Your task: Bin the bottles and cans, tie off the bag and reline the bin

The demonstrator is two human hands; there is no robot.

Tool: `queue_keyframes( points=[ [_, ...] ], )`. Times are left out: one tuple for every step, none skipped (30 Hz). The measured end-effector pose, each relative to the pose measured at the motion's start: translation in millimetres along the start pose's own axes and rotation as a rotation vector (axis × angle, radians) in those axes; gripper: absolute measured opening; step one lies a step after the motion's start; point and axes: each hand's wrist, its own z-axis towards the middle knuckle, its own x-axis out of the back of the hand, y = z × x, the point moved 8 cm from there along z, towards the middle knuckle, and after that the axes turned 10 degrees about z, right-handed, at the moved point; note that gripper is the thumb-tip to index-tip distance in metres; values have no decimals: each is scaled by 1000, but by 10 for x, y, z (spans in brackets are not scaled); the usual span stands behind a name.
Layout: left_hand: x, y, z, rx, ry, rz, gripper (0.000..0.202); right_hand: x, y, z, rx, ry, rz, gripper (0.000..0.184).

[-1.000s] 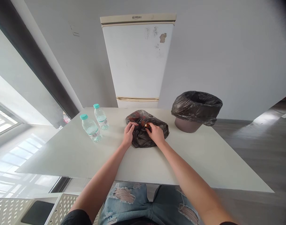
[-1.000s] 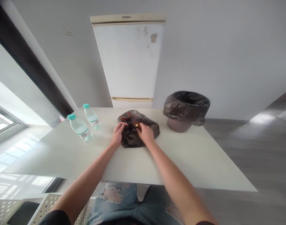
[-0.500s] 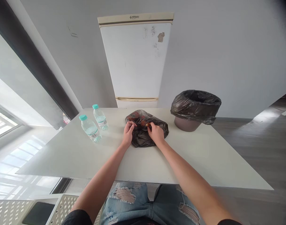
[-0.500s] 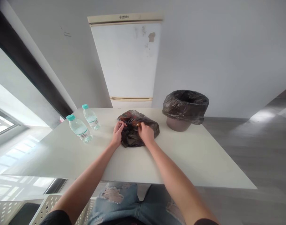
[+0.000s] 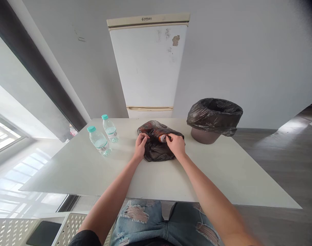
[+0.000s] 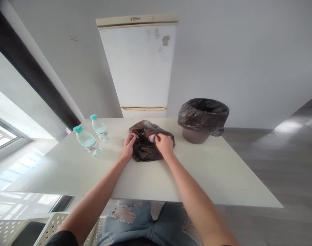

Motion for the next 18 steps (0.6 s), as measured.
queue_keyframes(
  points=[
    [5, 8, -1, -2, 0, 6, 18, 35, -6, -1, 9, 4, 25, 28],
    [9, 18, -2, -6, 0, 14, 17, 69, -12, -2, 19, 7, 51, 28],
    [12, 28, -4, -10, -2, 23, 17, 101, -18, -3, 30, 8, 79, 27],
    [14, 38, -6, -16, -5, 33, 16, 128, -22, -3, 42, 7, 109, 26],
    [16, 46, -8, -21, -7, 44, 15, 150, -26, -1, 54, 5, 139, 25],
    [17, 52, -9, -27, -10, 56, 14, 167, -28, 1, 68, 0, 169, 24],
    [18, 56, -10, -33, -12, 69, 14, 179, -29, 5, 82, -5, 197, 23],
    [19, 60, -9, -40, -14, 83, 13, 187, -30, 8, 96, -10, 222, 22],
    [21, 65, -8, -49, -16, 99, 13, 193, -31, 12, 110, -12, 243, 22],
    [24, 74, -7, -60, -17, 117, 12, 198, -31, 16, 123, -12, 261, 21],
    [28, 88, -7, -74, -18, 137, 12, 204, -33, 19, 135, -12, 277, 21],
    [32, 110, -9, -90, -18, 159, 13, 211, -36, 21, 147, -9, 291, 21],
    [37, 139, -14, -110, -16, 184, 14, 222, -41, 23, 160, -4, 303, 21],
    [41, 178, -23, -132, -15, 212, 15, 235, -49, 22, 174, -1, 315, 21],
    [42, 225, -37, -159, -16, 243, 17, 250, -62, 20, 192, 1, 328, 22],
    [38, 278, -54, -187, -21, 273, 20, 264, -79, 15, 215, -5, 341, 22],
    [29, 332, -74, -214, -29, 299, 24, 279, -99, 9, 240, -16, 357, 22],
    [16, 389, -96, -246, -38, 330, 27, 293, -122, 0, 265, -31, 373, 22]
  ],
)
